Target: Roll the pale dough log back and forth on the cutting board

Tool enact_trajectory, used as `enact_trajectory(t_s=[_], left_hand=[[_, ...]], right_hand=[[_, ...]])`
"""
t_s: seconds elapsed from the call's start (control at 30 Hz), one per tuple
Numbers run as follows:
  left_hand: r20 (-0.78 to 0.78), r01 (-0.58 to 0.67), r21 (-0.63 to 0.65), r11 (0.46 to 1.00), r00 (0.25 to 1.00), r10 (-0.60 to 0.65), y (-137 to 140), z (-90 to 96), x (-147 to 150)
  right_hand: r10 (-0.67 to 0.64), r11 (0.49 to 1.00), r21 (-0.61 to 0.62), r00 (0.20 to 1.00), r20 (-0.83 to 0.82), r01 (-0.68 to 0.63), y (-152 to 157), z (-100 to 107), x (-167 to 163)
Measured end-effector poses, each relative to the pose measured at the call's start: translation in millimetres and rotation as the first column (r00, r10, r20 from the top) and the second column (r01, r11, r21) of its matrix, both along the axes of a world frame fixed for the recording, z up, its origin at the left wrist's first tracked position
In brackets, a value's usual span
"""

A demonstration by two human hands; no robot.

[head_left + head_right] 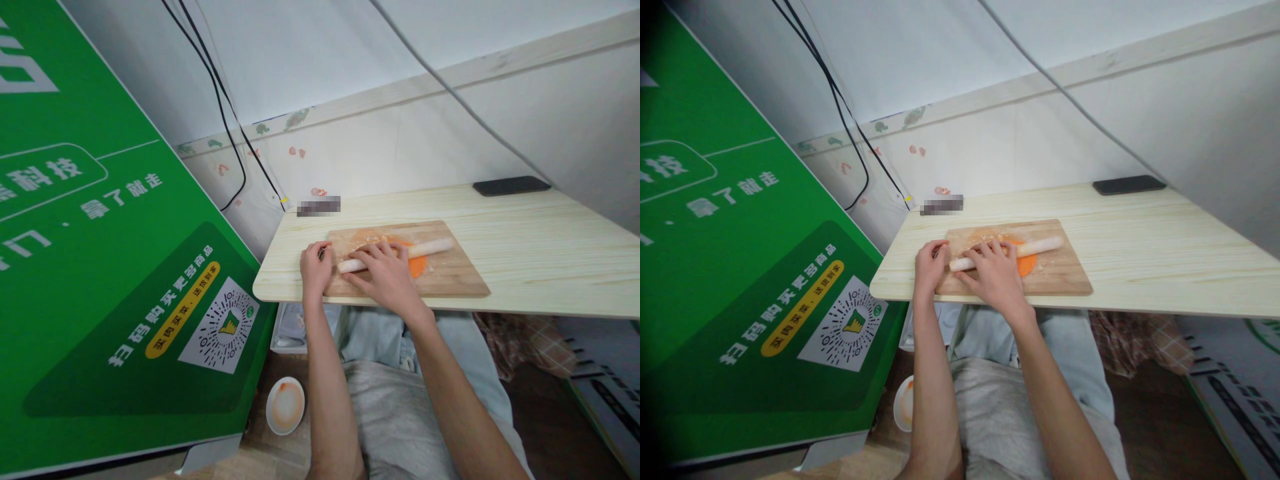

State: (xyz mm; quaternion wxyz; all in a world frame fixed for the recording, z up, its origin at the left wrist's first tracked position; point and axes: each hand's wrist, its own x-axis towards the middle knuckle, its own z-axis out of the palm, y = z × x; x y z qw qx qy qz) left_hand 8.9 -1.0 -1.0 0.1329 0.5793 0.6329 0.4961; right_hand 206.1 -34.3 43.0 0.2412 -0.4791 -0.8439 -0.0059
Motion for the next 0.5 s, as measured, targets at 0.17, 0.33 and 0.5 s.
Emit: enact_trajectory(t_s=[0.17, 0.33, 0.5], left_hand=[[-0.005, 0.0, -0.003, 1.0, 1.0, 0.0, 0.0, 0.8, 0.0], [-0.008, -0.002, -0.012, 1.0, 1.0, 0.002, 1.0, 0.5, -0.6], [-0.018, -0.004, -0.013, 1.0, 1.0, 0.004, 1.0, 0.5, -1.0]], right_hand=[[-0.002, 1.0, -0.005, 1.0, 0.001, 0.002, -1.0, 0.9, -1.0], [-0.007, 1.0, -0.015, 1.0, 0.013, 0.007, -1.9, 2.3, -1.3], [-0.014, 0.999, -0.043, 1.0, 0.02, 0.015, -2.3, 4.4, -0.5]])
